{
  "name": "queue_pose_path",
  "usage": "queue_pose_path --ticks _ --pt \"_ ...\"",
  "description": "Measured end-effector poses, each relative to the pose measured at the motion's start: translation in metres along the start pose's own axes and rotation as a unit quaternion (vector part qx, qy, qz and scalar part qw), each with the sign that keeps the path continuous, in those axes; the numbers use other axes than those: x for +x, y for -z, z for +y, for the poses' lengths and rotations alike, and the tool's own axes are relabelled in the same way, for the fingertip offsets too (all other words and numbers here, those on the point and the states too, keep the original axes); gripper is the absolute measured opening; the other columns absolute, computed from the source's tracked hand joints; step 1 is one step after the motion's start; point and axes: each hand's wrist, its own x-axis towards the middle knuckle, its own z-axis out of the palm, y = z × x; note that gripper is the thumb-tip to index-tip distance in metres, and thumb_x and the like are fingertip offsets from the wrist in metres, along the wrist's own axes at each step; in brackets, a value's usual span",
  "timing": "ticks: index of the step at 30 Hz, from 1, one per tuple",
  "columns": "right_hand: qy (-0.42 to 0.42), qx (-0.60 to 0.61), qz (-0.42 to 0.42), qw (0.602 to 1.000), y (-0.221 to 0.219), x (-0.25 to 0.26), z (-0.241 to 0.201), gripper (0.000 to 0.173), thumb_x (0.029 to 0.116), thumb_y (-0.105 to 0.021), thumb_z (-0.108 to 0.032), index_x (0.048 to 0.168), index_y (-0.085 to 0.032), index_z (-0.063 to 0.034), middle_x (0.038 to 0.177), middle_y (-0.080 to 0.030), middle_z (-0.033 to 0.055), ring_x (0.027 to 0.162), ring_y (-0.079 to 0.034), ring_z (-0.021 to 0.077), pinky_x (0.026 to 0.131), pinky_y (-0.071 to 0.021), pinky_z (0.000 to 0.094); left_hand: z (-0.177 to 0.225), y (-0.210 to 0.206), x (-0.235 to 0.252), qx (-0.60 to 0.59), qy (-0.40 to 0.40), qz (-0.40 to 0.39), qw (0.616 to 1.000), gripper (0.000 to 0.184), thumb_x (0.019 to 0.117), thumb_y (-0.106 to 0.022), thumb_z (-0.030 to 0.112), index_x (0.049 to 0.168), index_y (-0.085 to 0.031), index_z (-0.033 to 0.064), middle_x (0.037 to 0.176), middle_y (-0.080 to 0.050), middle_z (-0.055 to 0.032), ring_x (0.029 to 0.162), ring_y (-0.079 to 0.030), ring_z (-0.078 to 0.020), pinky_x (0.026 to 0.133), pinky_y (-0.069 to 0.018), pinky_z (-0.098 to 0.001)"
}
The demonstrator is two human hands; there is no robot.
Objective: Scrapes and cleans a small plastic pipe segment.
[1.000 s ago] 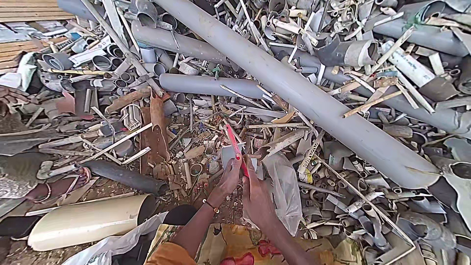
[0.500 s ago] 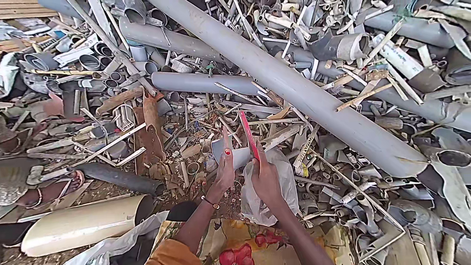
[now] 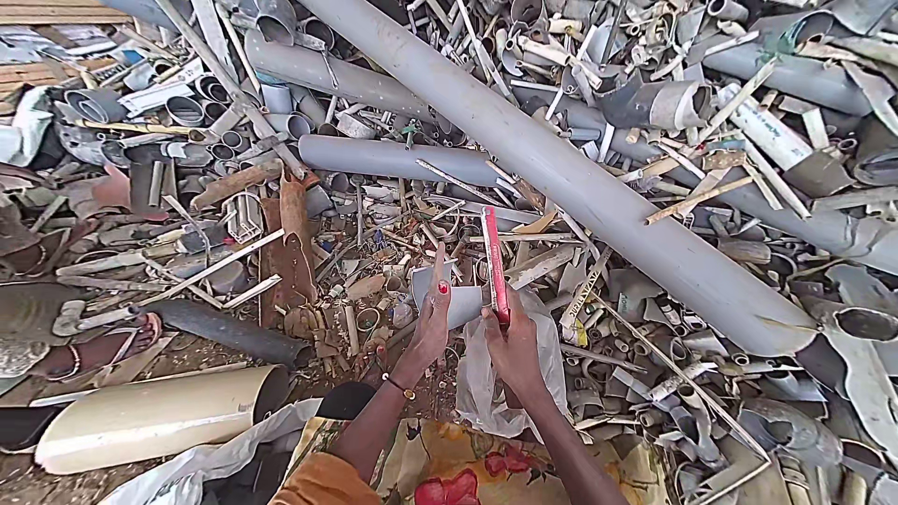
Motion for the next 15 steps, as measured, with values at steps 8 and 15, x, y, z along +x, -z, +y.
queue_pose_path --ticks 8,15 --pt "-0.25 0.361 -0.011 0.899 0.008 0.005 -0.015 0.015 0.1027 -0.058 -0.002 0.088 -0.055 -0.001 0.047 -0.047 0.0005 0.034 -0.046 0.0071 0.034 -0.044 0.0221 -0.003 0.005 0.01 0.024 0.088 0.014 0.996 0.054 0.109 -0.03 0.034 0.151 -0.044 0.0032 0.149 -0.05 -0.0165 0.137 -0.047 -0.0175 0.114 -0.0361 -0.0375" --pt "-0.248 0.514 0.119 0.812 0.01 0.026 -0.003 0.021 0.1064 -0.049 -0.005 0.085 -0.052 -0.0052 0.047 -0.045 -0.0015 0.034 -0.045 0.0059 0.033 -0.0411 0.0203 -0.002 0.01 0.017 -0.083 0.316 0.044 0.944 0.054 0.108 -0.049 0.031 0.155 -0.031 0.0126 0.14 -0.055 -0.0195 0.117 -0.06 -0.0296 0.093 -0.0501 -0.0461"
